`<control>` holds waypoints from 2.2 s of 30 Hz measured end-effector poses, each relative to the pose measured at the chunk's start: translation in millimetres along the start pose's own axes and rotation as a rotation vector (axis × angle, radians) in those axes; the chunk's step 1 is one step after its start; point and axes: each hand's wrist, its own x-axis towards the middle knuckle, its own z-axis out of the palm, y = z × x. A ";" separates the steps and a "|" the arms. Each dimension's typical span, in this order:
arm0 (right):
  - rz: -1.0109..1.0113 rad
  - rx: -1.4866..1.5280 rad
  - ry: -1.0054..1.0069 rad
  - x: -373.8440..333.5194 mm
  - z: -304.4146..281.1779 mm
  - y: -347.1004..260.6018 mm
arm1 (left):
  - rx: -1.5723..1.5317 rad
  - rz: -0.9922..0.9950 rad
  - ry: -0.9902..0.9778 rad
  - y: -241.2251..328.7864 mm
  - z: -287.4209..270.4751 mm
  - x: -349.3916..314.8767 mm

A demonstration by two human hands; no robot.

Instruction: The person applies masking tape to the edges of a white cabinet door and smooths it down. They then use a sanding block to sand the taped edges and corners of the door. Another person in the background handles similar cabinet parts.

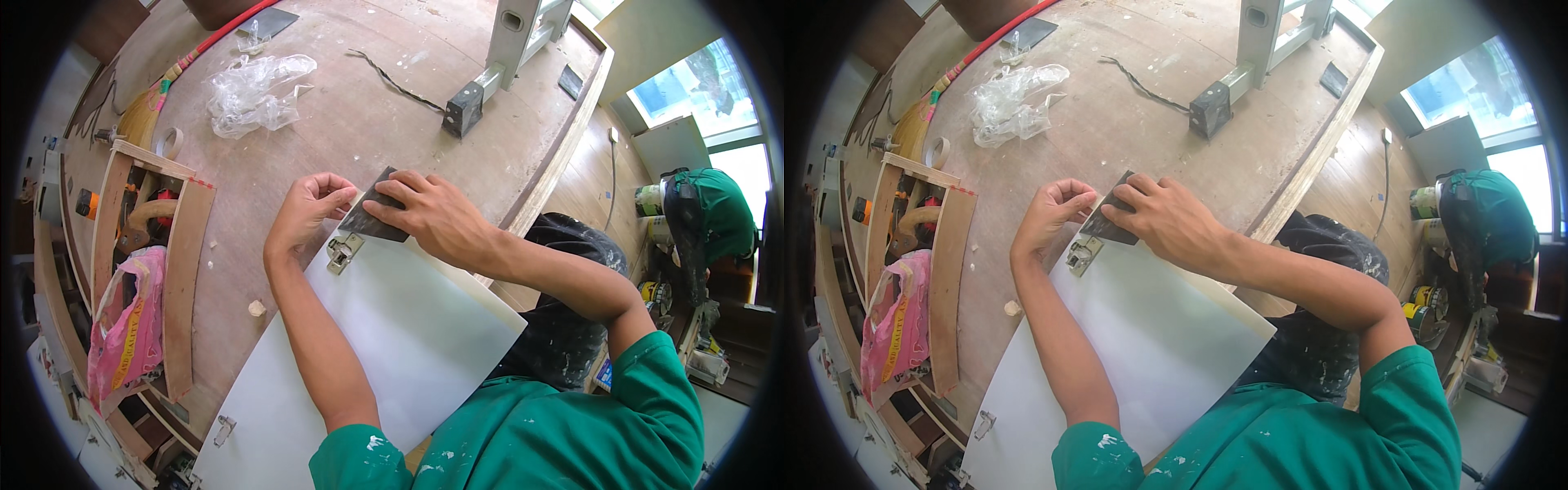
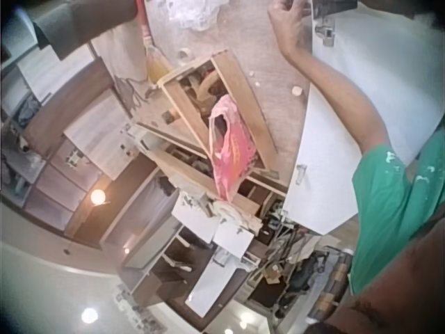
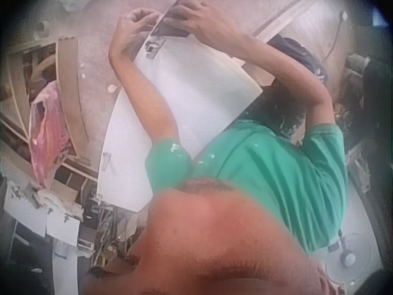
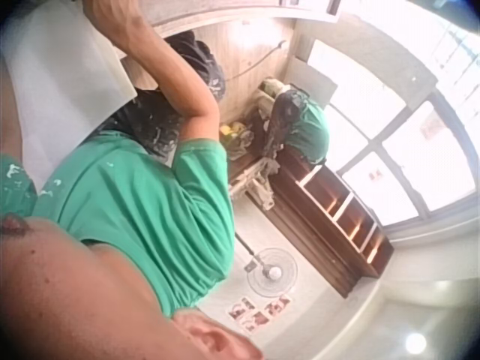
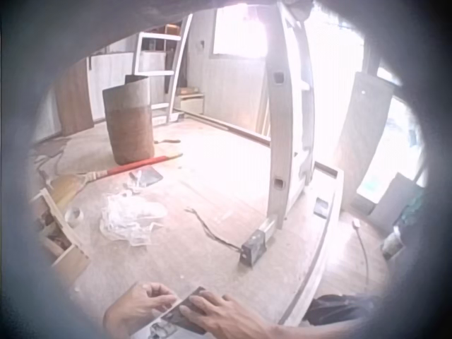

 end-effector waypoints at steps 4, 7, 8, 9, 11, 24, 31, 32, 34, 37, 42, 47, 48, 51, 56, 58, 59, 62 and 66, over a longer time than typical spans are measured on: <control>0.008 0.007 -0.009 0.4 -0.1 -0.3 | -0.012 -0.013 0.018 4.2 2.6 -2.0; 0.003 -0.002 -0.006 0.6 0.5 0.2 | -0.003 0.003 -0.016 4.0 2.7 -1.8; 0.003 0.003 -0.010 1.1 -1.0 0.2 | -0.012 0.008 -0.024 2.4 2.3 -1.1; 0.003 0.009 -0.013 1.5 -2.2 0.1 | -0.021 0.012 -0.032 1.5 2.0 -0.6; 0.003 0.004 -0.019 2.0 -3.2 -0.2 | -0.021 0.017 -0.033 1.5 1.7 -0.7; 0.065 0.099 -0.107 4.4 -5.3 -3.1 | -0.016 0.027 -0.033 1.4 4.9 -0.6; 0.043 0.049 -0.091 4.6 -4.2 -1.7 | -0.002 0.047 -0.026 2.3 7.6 0.4; 0.023 0.012 -0.073 4.1 -3.6 -0.6 | 0.004 0.044 -0.027 3.2 7.9 0.3; 0.005 -0.027 -0.057 2.9 -4.3 0.4 | 0.008 0.035 -0.025 2.9 8.2 1.0; 0.003 -0.029 -0.053 2.9 -4.6 0.6 | -0.008 0.013 -0.017 -0.8 8.3 2.4; 0.002 -0.046 -0.052 2.5 -3.8 -0.2 | -0.073 -0.037 -0.012 -0.7 9.4 0.2; -0.009 -0.058 -0.045 5.8 -1.0 -3.6 | -0.017 -0.013 -0.022 -0.6 3.3 -2.4; -0.005 -0.063 -0.049 6.1 -0.6 -3.6 | -0.001 0.004 -0.025 0.1 3.3 -1.7; 0.004 -0.071 -0.080 1.2 -8.0 1.8 | 0.072 0.020 -0.016 4.3 9.9 7.0; 0.003 -0.075 -0.158 7.9 -1.3 -1.5 | 0.201 0.138 0.019 -3.0 4.2 2.7; 0.007 -0.053 -0.056 7.9 7.5 -3.0 | 0.135 0.146 0.007 -7.0 1.4 2.0; 0.030 -0.025 -0.016 8.4 9.5 -4.3 | 0.109 0.142 0.005 -6.9 2.7 1.3; 0.081 -0.022 -0.015 3.0 9.8 -2.4 | 0.067 0.114 0.006 2.3 15.7 6.6; 0.059 -0.074 0.006 6.1 11.6 -5.7 | 0.017 0.051 0.028 3.3 14.7 1.6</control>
